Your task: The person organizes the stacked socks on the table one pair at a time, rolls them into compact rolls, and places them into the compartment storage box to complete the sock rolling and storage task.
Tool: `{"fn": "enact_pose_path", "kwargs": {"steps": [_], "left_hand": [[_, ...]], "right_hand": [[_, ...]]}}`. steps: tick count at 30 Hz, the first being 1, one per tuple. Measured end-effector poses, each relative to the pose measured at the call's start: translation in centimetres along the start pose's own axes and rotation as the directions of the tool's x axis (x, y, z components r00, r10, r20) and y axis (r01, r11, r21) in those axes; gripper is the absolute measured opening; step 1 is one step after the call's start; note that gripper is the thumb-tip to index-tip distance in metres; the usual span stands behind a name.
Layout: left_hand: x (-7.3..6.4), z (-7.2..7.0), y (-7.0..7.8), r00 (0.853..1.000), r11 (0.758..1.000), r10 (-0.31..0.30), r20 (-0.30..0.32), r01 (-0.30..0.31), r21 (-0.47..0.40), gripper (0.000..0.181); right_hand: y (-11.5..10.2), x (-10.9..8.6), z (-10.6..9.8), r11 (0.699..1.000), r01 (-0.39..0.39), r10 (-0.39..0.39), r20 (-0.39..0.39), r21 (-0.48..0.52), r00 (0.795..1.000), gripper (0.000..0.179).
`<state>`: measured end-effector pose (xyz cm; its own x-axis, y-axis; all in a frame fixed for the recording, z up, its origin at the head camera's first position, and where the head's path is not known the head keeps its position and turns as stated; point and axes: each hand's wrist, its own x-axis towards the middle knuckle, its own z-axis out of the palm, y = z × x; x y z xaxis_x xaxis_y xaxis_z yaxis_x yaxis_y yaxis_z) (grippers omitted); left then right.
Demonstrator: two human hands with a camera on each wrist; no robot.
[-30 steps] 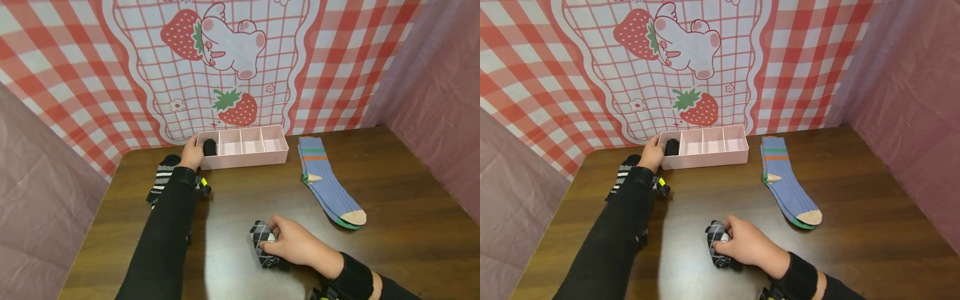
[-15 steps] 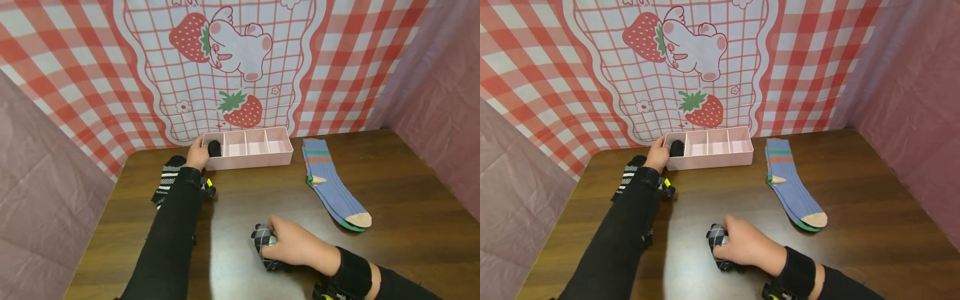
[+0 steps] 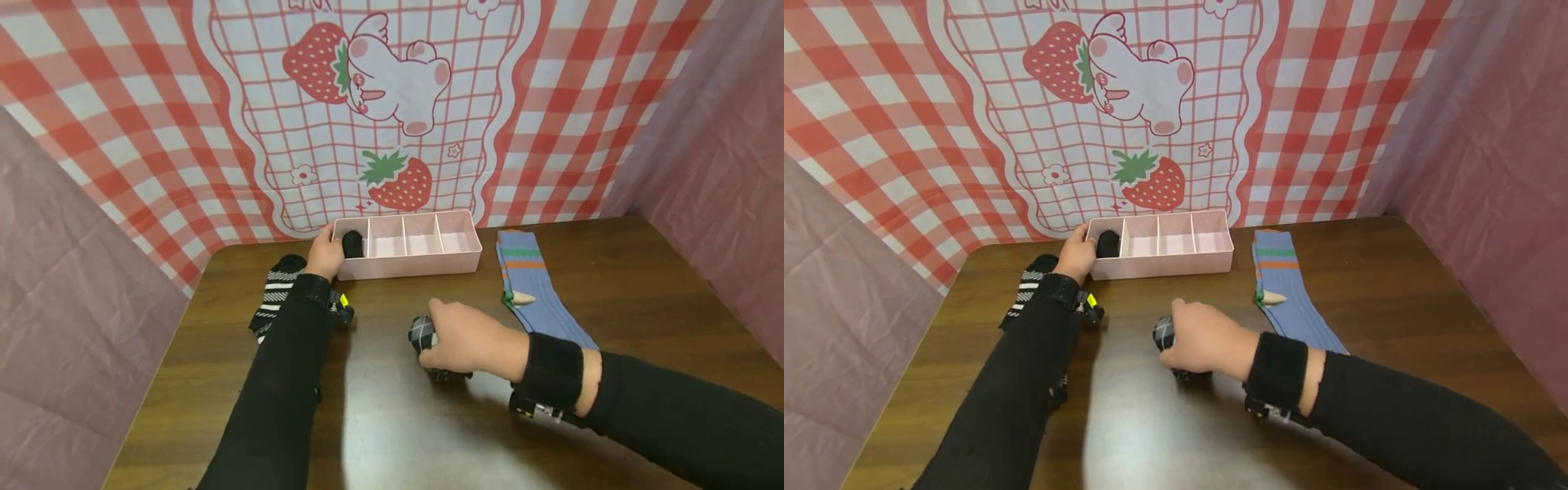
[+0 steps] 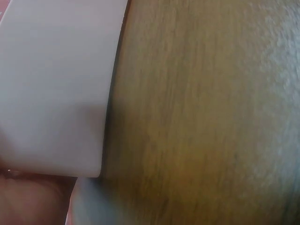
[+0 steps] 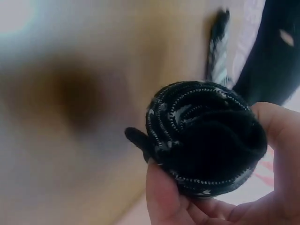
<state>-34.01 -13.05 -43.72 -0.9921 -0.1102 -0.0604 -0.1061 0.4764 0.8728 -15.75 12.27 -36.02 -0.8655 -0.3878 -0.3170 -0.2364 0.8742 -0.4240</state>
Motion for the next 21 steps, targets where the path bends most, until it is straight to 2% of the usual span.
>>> {"fn": "enact_pose_path", "kwargs": {"steps": [3, 6, 10, 12, 14, 18, 21], "left_hand": [[0.1, -0.1, -0.1, 1.000, 1.000, 0.006, 0.004, -0.006, 0.012, 0.050], [0.0, -0.3, -0.3, 1.000, 1.000, 0.009, 0.007, -0.009, 0.021, 0.051], [-0.2, -0.4, -0.5, 1.000, 0.999, 0.014, 0.004, -0.014, 0.033, 0.051], [-0.2, -0.4, -0.6, 1.000, 0.999, 0.020, -0.001, -0.020, 0.040, 0.050], [-0.1, -0.4, -0.6, 1.000, 0.999, 0.024, -0.007, -0.024, 0.043, 0.050], [0.2, -0.2, -0.7, 0.999, 0.999, 0.035, -0.008, -0.035, 0.041, 0.049], [0.5, 0.1, -0.6, 0.999, 0.998, 0.048, -0.004, -0.047, 0.044, 0.049]], "right_hand": [[-0.6, 1.9, -2.0, 1.000, -0.010, 0.010, -0.048, 0.000, 0.999, 0.069], [-1.1, 3.8, -3.9, 1.000, -0.008, 0.010, -0.113, 0.023, 0.994, 0.058], [-1.4, 6.1, -6.1, 0.996, -0.004, 0.022, -0.198, 0.093, 0.980, 0.039], [-1.5, 7.0, -7.1, 0.989, -0.015, 0.048, -0.225, 0.147, 0.973, 0.038], [-1.5, 8.0, -7.8, 0.983, -0.033, 0.079, -0.251, 0.182, 0.965, 0.040], [-1.5, 10.0, -8.5, 0.968, -0.075, 0.147, -0.297, 0.241, 0.944, 0.061], [-1.5, 11.5, -8.4, 0.961, -0.085, 0.170, -0.319, 0.264, 0.932, 0.064]]}}
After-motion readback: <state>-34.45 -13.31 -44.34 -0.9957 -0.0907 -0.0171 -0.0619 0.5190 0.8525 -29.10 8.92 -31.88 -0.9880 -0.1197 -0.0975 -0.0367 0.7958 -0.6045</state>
